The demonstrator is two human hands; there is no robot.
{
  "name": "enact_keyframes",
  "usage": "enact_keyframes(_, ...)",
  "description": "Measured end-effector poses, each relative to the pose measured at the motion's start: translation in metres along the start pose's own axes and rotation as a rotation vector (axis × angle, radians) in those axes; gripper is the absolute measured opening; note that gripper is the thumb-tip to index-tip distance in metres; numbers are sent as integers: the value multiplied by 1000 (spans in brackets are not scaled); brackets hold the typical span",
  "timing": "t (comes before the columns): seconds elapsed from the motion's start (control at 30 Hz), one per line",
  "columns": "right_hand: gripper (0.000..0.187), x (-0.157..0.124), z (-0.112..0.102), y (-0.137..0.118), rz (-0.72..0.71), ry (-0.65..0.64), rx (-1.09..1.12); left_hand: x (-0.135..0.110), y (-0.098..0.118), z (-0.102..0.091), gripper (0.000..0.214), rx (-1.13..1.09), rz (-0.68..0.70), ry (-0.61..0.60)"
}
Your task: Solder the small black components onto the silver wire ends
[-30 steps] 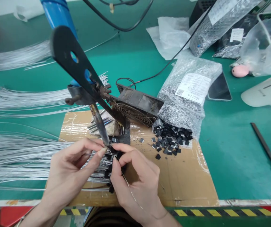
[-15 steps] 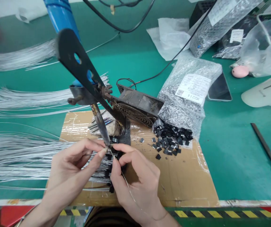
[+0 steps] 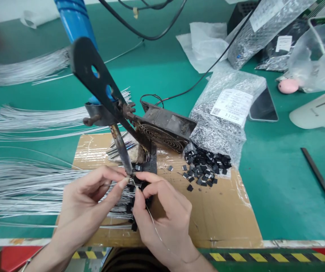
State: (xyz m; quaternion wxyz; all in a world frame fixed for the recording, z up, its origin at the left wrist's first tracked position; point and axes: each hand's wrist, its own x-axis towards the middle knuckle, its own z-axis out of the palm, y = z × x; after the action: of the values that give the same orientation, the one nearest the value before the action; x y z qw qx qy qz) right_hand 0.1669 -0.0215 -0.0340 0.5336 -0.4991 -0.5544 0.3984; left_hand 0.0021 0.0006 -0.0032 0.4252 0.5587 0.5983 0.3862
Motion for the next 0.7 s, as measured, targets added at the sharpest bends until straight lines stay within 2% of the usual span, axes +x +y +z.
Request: enact_keyframes(0.7, 19, 3, 0, 1, -30, 11, -32, 1, 2, 1, 14, 47, -14, -5)
